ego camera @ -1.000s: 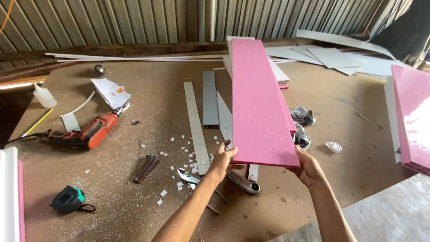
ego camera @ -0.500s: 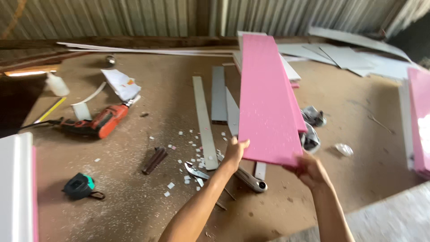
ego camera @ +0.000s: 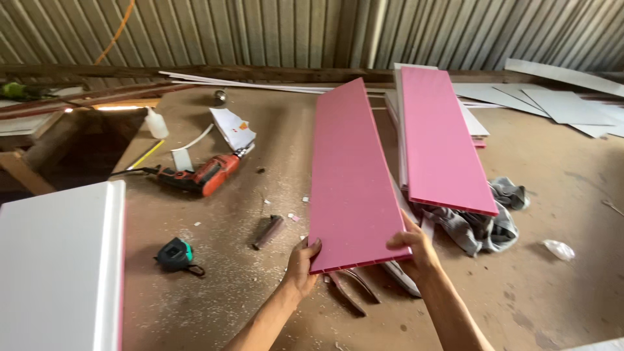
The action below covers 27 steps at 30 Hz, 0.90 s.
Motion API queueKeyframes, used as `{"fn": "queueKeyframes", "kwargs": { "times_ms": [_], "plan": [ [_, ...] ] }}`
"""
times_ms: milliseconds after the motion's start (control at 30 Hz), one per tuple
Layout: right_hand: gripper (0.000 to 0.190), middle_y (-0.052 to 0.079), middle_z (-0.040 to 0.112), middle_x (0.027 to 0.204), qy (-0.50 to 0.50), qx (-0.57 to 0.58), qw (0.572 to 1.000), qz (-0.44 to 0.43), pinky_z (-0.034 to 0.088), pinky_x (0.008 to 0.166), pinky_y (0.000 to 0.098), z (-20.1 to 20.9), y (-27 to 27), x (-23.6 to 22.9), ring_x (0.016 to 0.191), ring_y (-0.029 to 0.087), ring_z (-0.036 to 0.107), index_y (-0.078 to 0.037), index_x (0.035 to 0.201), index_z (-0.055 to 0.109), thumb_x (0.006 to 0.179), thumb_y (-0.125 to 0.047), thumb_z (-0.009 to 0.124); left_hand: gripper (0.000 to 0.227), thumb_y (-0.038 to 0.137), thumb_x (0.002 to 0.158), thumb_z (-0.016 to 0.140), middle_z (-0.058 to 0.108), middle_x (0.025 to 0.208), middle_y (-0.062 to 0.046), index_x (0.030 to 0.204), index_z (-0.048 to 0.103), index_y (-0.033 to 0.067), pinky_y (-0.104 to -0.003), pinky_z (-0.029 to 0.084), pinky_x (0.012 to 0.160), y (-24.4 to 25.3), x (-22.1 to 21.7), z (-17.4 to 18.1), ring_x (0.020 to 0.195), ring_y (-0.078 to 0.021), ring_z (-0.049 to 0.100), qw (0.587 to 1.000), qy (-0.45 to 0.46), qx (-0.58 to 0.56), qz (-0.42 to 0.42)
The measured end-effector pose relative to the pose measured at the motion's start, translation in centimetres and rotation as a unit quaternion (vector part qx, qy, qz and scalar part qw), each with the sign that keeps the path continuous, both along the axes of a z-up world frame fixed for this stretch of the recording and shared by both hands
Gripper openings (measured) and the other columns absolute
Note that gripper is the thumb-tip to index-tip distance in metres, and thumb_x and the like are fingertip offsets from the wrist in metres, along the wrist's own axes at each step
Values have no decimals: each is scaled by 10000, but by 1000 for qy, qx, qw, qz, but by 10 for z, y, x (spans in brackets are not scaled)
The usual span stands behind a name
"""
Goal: The person uses a utility knife to score and snap a pink plastic sheet into smaller pieces. They repeatedly score the edge of the sheet and then break off sections, stacking the cut pieces on the workbench.
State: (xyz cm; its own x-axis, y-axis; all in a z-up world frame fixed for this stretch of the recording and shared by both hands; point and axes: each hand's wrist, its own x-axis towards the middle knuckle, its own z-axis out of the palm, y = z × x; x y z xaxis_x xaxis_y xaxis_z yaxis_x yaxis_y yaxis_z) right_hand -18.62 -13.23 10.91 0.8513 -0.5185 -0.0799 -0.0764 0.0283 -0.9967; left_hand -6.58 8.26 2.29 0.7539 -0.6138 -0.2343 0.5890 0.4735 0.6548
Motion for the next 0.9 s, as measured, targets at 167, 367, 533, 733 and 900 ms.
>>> {"fn": "queueKeyframes", "kwargs": {
  "times_ms": [167, 367, 533, 733, 900],
  "plan": [
    [954, 179, 499, 773, -51, 139, 988, 30, 472, 366, 409, 3, 32, 60, 568, 280, 478, -115, 1471, 523, 538, 71, 583, 368, 259, 1011, 593, 683, 891, -197, 1220, 595, -44, -358, 574, 528, 12, 68, -75, 727, -313, 691, 984, -84, 156, -3],
    [823, 227, 591, 855, -43, 30, 999, -16, 509, 397, 464, 27, 71, 138, 542, 367, 545, -77, 1286, 653, 478, 64, 579, 473, 377, 934, 615, 658, 1074, -187, 1328, 607, 115, -424, 502, 731, 25, 66, 47, 912, -319, 643, 850, -304, 430, -28],
    [816, 207, 601, 599, -18, -106, 994, 21, 473, 293, 439, -17, 63, 240, 317, 344, 564, -80, 1252, 665, 457, 94, 617, 645, 351, 955, 508, 529, 1503, -240, 1558, 458, 128, -536, 384, 1163, -11, 101, 82, 1420, -431, 468, 862, -364, 349, -51],
    [892, 251, 697, 1052, 14, -182, 980, 84, 615, 586, 414, 5, 69, 258, 634, 265, 708, -54, 1529, 436, 685, -34, 723, 1030, 103, 715, 694, 410, 1521, -368, 1595, 163, 41, -674, 258, 1199, -6, 112, 130, 1422, -543, 375, 896, -395, 197, -37],
    [780, -31, 383, 841, 57, 105, 966, 228, 350, 942, 462, 48, 67, 178, 808, 163, 372, -222, 1607, 329, 938, -547, 567, 1265, -111, 674, 656, 18, 1693, -306, 1648, -97, 181, -689, 216, 1191, -12, 90, 175, 1517, -560, 135, 893, -340, 289, -50]
  ]
}}
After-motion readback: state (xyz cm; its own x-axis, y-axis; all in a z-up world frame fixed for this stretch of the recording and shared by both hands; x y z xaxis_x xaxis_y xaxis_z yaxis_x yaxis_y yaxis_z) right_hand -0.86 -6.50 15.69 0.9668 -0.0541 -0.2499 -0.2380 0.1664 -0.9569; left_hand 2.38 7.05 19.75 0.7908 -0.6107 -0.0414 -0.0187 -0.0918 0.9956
